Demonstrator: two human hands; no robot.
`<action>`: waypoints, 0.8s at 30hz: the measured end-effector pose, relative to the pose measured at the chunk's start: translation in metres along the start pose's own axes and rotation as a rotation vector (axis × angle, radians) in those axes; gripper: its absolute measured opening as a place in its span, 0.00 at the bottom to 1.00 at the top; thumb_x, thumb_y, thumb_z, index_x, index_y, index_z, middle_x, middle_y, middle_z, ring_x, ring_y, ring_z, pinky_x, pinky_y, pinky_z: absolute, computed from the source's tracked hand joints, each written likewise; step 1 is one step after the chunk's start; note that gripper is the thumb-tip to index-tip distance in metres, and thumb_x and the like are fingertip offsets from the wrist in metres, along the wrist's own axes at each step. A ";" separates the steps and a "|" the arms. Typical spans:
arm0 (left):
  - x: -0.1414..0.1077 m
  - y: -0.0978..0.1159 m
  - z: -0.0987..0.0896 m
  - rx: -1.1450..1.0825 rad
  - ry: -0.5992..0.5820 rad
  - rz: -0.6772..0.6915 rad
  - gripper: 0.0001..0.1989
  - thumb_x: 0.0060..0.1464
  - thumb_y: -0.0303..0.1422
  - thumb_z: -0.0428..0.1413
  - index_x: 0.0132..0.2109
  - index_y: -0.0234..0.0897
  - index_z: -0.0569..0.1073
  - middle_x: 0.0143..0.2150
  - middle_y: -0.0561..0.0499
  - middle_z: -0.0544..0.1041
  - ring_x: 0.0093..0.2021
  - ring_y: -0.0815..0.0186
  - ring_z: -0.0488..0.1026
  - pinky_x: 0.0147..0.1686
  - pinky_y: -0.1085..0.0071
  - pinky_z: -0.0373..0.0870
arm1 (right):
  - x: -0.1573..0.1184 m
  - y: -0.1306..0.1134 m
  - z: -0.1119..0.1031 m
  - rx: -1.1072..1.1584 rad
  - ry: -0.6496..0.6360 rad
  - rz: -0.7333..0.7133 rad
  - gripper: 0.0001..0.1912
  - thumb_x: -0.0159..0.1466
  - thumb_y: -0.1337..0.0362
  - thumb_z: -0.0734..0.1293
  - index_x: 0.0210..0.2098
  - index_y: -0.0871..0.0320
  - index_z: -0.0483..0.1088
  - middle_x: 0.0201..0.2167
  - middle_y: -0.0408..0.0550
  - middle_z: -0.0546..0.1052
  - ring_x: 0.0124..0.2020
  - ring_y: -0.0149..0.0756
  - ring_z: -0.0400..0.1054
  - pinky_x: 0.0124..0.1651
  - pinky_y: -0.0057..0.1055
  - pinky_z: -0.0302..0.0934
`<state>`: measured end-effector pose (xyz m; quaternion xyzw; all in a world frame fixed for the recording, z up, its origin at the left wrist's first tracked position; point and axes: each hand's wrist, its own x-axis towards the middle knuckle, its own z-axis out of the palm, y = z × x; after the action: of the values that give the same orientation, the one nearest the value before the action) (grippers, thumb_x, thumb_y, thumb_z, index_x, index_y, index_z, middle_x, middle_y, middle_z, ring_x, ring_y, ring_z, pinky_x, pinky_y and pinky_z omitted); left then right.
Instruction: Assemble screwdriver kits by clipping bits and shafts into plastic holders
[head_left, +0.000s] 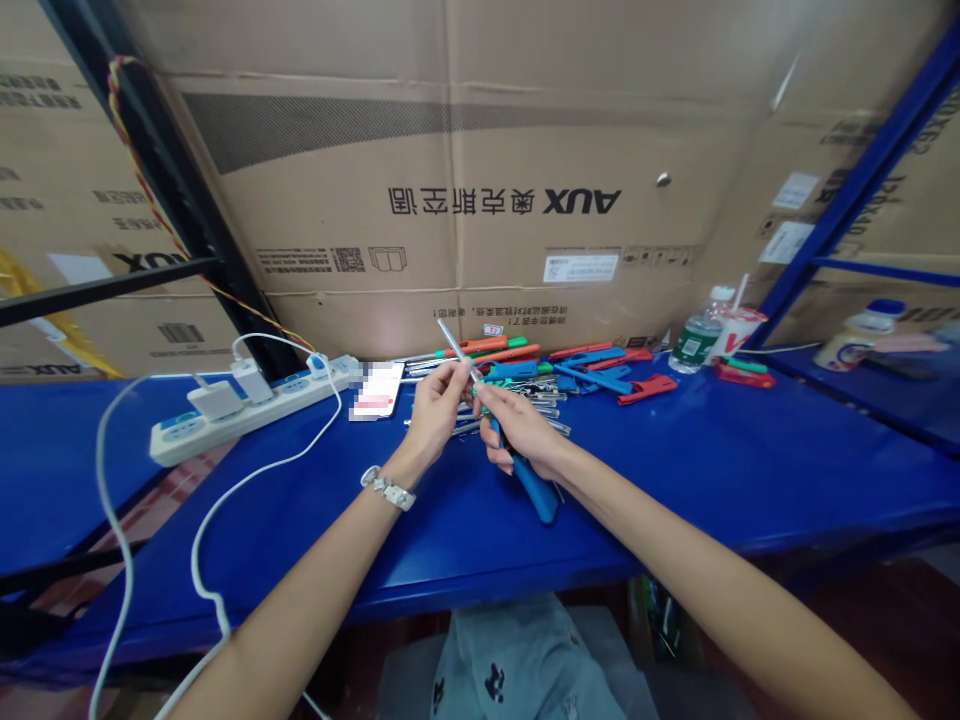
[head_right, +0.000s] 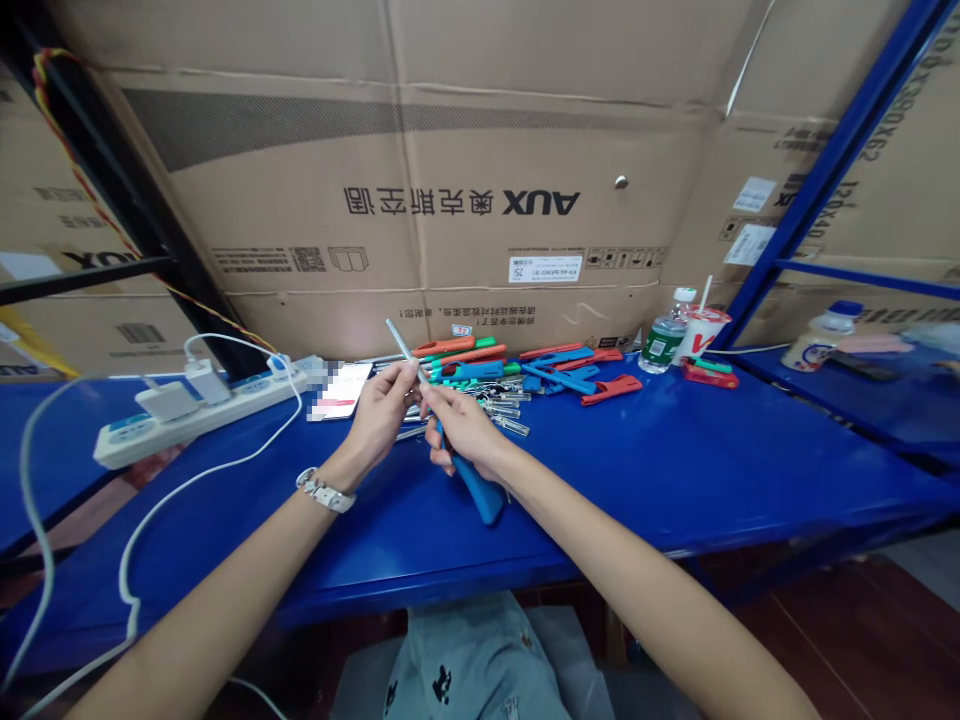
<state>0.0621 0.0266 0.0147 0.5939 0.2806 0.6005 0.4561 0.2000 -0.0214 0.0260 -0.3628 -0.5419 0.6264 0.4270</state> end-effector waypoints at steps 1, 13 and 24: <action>-0.001 0.001 0.001 -0.023 -0.010 -0.015 0.24 0.56 0.54 0.63 0.32 0.37 0.72 0.27 0.55 0.69 0.24 0.71 0.64 0.28 0.72 0.65 | 0.000 -0.001 0.000 0.000 0.000 0.020 0.24 0.66 0.38 0.65 0.36 0.53 0.63 0.14 0.30 0.64 0.09 0.25 0.56 0.11 0.21 0.54; -0.003 0.010 -0.002 -0.216 -0.111 -0.132 0.19 0.54 0.50 0.66 0.37 0.39 0.73 0.33 0.51 0.76 0.33 0.67 0.74 0.36 0.68 0.73 | -0.008 -0.003 -0.015 0.126 -0.133 0.064 0.20 0.68 0.44 0.66 0.36 0.55 0.66 0.20 0.36 0.71 0.14 0.28 0.64 0.15 0.24 0.59; 0.040 0.047 -0.055 -0.133 0.314 0.042 0.18 0.59 0.49 0.62 0.33 0.39 0.72 0.32 0.49 0.76 0.35 0.66 0.74 0.40 0.67 0.74 | -0.027 -0.006 -0.027 0.063 -0.111 0.129 0.19 0.69 0.47 0.66 0.33 0.56 0.65 0.18 0.37 0.71 0.12 0.28 0.64 0.13 0.23 0.58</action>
<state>0.0042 0.0534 0.0666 0.4669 0.2959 0.7125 0.4322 0.2357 -0.0363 0.0273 -0.3480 -0.5202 0.6885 0.3665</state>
